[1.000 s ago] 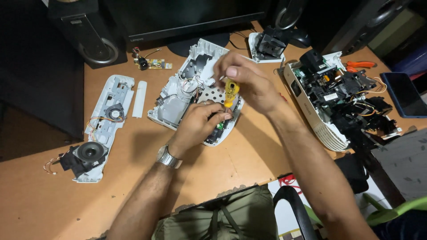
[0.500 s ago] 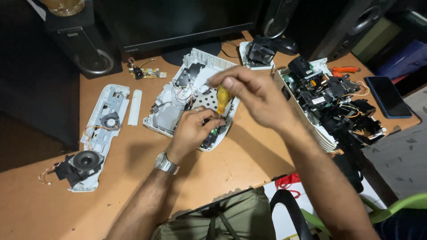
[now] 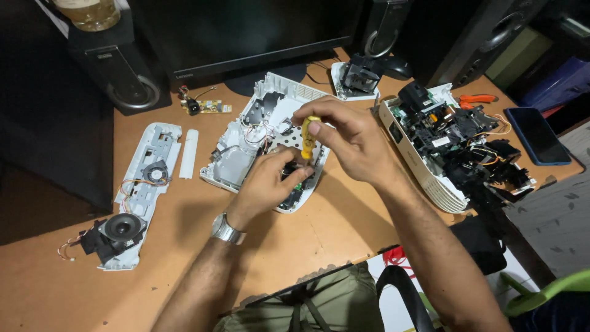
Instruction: Disassembling the internal frame and electronic components of a projector using a screwdriver and manual manipulation of connectors.
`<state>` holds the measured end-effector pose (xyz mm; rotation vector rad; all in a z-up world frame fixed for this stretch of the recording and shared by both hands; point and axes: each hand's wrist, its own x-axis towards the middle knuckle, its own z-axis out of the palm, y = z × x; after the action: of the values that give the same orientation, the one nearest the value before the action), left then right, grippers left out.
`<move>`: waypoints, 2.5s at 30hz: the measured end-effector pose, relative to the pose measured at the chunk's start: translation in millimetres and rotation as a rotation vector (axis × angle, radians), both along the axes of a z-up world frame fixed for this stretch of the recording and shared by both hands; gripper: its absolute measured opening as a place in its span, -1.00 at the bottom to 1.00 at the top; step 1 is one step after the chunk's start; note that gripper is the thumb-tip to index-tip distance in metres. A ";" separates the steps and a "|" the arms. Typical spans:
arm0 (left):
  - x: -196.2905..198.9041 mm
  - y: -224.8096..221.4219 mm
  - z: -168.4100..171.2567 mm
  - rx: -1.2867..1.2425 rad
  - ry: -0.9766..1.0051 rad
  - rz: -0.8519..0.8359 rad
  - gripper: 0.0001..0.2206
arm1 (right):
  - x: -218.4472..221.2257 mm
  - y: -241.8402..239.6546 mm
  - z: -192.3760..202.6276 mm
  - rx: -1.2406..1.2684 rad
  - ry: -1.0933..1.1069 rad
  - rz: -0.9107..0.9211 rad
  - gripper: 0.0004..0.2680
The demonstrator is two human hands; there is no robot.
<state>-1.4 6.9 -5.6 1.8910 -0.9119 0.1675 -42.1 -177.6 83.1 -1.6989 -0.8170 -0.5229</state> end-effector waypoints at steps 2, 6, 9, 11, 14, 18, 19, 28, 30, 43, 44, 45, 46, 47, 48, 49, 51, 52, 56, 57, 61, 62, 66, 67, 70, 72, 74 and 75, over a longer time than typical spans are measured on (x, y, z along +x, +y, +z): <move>-6.7 1.6 14.9 0.019 -0.012 -0.082 -0.79 | 6.6 0.7 -8.3 0.008 -0.124 -0.077 -0.86; -16.4 0.5 33.9 0.007 0.009 -0.134 -0.80 | 5.0 -0.5 -14.2 -0.003 -0.193 -0.163 -0.79; -8.8 -0.6 16.0 -0.064 -0.042 -0.091 -0.91 | -4.0 1.9 -7.8 -0.025 -0.174 -0.149 -0.81; -6.5 -1.4 10.4 -0.095 -0.076 -0.047 -0.96 | -8.9 4.5 -4.2 0.060 -0.038 0.007 -0.81; 2.7 -6.1 -9.6 -0.133 -0.107 0.007 -0.92 | -1.6 3.2 -11.3 0.090 -0.065 0.008 -0.79; -3.3 -9.5 -7.3 -0.158 -0.137 0.078 -0.90 | 4.3 0.0 -24.6 0.039 -0.146 -0.127 -0.76; -3.9 -10.1 -7.8 -0.177 -0.150 0.102 -0.87 | 1.1 4.4 -21.8 0.103 -0.096 -0.090 -0.76; -4.4 -12.6 -7.2 -0.162 -0.188 0.092 -0.78 | 3.0 6.3 -25.8 0.147 -0.148 -0.148 -0.79; -6.1 -7.8 -5.4 -0.146 -0.156 0.039 -0.81 | 0.1 9.6 -24.5 0.154 -0.126 -0.124 -0.80; -2.2 -1.3 -17.9 -0.136 -0.074 0.037 -0.88 | -2.5 3.5 -101.7 0.218 0.204 -0.117 -0.64; -2.3 -2.3 -18.0 -0.149 -0.072 0.047 -0.86 | -3.5 3.3 -105.6 0.236 0.222 -0.152 -0.70; -1.3 -2.4 -19.6 -0.148 -0.070 0.046 -0.86 | -5.3 5.4 -105.6 0.237 0.224 -0.153 -0.70; -0.2 -2.6 -21.3 -0.152 -0.088 0.066 -0.87 | -7.0 7.4 -105.5 0.270 0.263 -0.188 -0.70; 2.0 -2.8 -22.4 -0.156 -0.109 0.083 -0.87 | -7.9 9.4 -105.1 0.304 0.299 -0.224 -0.69; 0.6 -4.1 -23.9 -0.155 -0.109 0.081 -0.87 | -8.0 8.2 -108.8 0.305 0.299 -0.226 -0.69; 0.5 -4.5 -24.1 -0.166 -0.108 0.093 -0.86 | -6.1 7.7 -111.3 0.319 0.292 -0.243 -0.67; -0.7 -4.4 -22.9 -0.176 -0.108 0.108 -0.85 | -5.7 8.3 -109.4 0.335 0.285 -0.258 -0.65; -1.7 -4.2 -21.8 -0.180 -0.108 0.110 -0.87 | -7.1 9.0 -105.1 0.326 0.289 -0.260 -0.63; -1.0 -2.3 -18.8 -0.170 -0.112 0.112 -0.88 | -9.7 9.6 -98.2 0.308 0.293 -0.291 -0.59; -1.0 -2.1 -17.0 -0.170 -0.111 0.111 -0.88 | -9.1 7.6 -100.6 0.307 0.294 -0.293 -0.59; -3.3 -1.7 -12.1 -0.155 -0.096 0.085 -0.89 | -9.0 2.4 -104.2 0.335 0.305 -0.287 -0.60; -4.2 -2.0 -11.4 -0.150 -0.092 0.086 -0.88 | -9.4 1.6 -103.7 0.356 0.314 -0.278 -0.61; -11.0 0.2 -1.8 -0.132 -0.073 0.062 -0.88 | -11.0 -0.4 -97.7 0.332 0.271 -0.286 -0.63; -11.3 -0.3 -1.9 -0.118 -0.056 0.059 -0.88 | -12.5 -0.3 -93.4 0.310 0.254 -0.301 -0.63; -10.3 -0.7 -3.4 -0.087 -0.039 0.046 -0.86 | -17.3 1.0 -80.9 0.306 0.223 -0.320 -0.65; -11.2 -1.2 -3.5 -0.069 -0.033 0.035 -0.84 | -20.5 -0.1 -74.6 0.326 0.214 -0.327 -0.67; -12.5 -3.5 -1.5 -0.042 -0.037 -0.027 -0.83 | -22.5 -4.5 -69.4 0.354 0.221 -0.320 -0.69; -11.4 -4.0 -1.6 -0.042 -0.041 -0.033 -0.83 | -23.7 -6.3 -64.8 0.355 0.215 -0.326 -0.69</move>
<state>-12.8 2.9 -7.2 1.8380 -0.9602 0.2048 -65.8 -184.0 18.3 -1.5269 -0.2709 -0.6501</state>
